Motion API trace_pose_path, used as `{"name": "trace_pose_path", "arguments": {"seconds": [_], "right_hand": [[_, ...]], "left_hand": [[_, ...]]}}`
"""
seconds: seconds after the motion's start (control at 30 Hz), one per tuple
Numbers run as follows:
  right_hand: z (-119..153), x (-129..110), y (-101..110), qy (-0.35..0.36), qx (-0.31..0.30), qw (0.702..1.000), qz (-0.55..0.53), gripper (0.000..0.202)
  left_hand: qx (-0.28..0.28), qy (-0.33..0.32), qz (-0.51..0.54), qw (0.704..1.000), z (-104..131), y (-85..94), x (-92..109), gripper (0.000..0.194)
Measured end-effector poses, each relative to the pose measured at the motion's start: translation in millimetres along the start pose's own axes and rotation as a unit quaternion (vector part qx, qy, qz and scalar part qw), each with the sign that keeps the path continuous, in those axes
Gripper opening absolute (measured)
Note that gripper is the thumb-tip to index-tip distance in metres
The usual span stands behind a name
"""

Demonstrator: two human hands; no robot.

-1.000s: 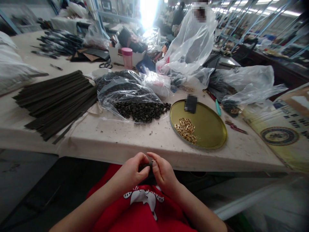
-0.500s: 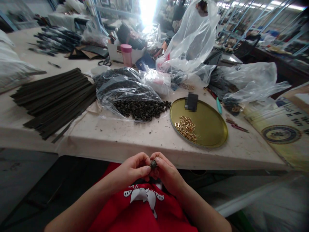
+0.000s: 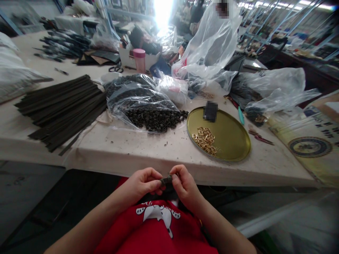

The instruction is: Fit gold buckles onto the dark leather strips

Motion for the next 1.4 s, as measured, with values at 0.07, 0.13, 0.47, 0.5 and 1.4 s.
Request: {"name": "trace_pose_path", "arguments": {"seconds": [0.07,0.13,0.47,0.5,1.4], "right_hand": [[0.5,-7.6,-1.8,0.029,-0.023,0.996,0.077,0.007],[1.9,-13.2,-5.6,0.058,-0.05,0.99,0.119,0.01],[-0.3,-12.4,-11.4,0.045,-0.127,0.988,0.073,0.011],[-0.6,-14.6,-13.1,0.049,-0.141,0.985,0.09,0.012],[1.5,-23.9,-23.1,0.106,-0.054,0.948,0.294,0.024]], "left_hand": [[0.001,-0.01,-0.023,1.0,-2.3,0.7,2.7,0.021],[-0.008,-0.009,-0.05,0.999,-3.8,0.4,4.1,0.018],[-0.016,0.028,-0.105,0.994,0.6,2.9,3.6,0.021],[-0.012,0.032,-0.115,0.993,0.6,2.0,3.9,0.02],[-0.017,0.031,-0.26,0.965,-10.3,-3.1,-6.4,0.021]]}}
Point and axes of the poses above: each hand's wrist, its own z-axis away from the middle knuckle, its own y-axis out of the back of the hand, x = y × z, the point moved 10 cm from there along -z, towards the middle knuckle, and after that the axes turned 12 degrees about -x, right-handed, at the moved point
